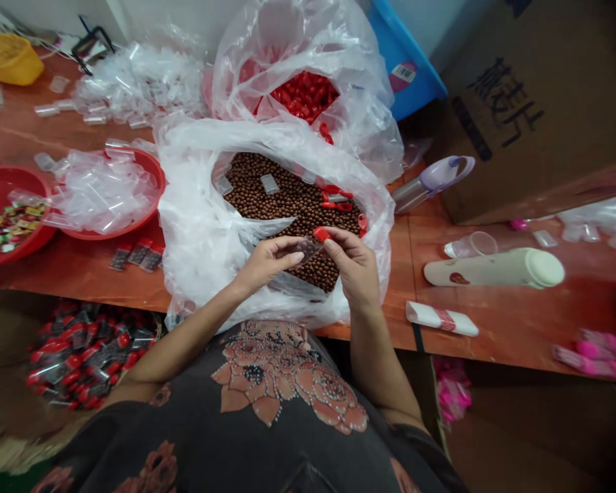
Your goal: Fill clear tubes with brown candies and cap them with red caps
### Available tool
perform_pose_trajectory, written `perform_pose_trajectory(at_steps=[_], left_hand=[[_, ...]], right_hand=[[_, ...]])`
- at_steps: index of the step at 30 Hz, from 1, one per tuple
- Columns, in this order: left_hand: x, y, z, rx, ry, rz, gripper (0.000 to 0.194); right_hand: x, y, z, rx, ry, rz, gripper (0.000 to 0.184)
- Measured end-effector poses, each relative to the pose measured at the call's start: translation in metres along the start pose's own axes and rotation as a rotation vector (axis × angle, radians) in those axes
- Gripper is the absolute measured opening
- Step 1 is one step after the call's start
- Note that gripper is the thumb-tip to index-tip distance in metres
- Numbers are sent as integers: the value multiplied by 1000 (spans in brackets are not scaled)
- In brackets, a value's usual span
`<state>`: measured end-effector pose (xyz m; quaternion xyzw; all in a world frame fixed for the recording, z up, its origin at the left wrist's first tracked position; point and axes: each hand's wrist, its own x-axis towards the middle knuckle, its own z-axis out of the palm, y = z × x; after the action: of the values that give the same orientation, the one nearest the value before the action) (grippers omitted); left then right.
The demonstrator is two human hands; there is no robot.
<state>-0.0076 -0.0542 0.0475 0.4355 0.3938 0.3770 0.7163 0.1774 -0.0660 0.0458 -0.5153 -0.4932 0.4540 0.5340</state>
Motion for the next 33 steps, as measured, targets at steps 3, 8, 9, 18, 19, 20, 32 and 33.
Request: perform_pose_trajectory(at_steps=[3, 8, 9, 18, 19, 20, 32, 33], left_hand=[[-3, 1, -2, -14, -16, -18, 45], [-7, -1, -7, -111, -56, -81, 41], [-7, -2, -9, -140, -59, -93, 40], [-8, -7, -8, -111, -79, -62, 44], [-8, -7, -7, -99, -76, -56, 43], [-9, -7, -7, -90, -68, -49, 43], [-14, -12, 1, -106, 14, -23, 42], [-15, -12, 2, -114, 19, -16, 42]], right_hand=[[0, -3, -1, 80, 13, 49, 29], [0, -2, -5, 118, -66, 92, 29], [-1, -3, -6, 82, -76, 82, 29], [-9, -13, 3, -412, -73, -241, 22], [-10, -13, 5, -438, -82, -268, 23], [-11, -12, 7, -459, -86, -290, 24], [-20, 4, 7, -467, -69, -372, 34], [-22, 3, 8, -457, -59, -370, 33]])
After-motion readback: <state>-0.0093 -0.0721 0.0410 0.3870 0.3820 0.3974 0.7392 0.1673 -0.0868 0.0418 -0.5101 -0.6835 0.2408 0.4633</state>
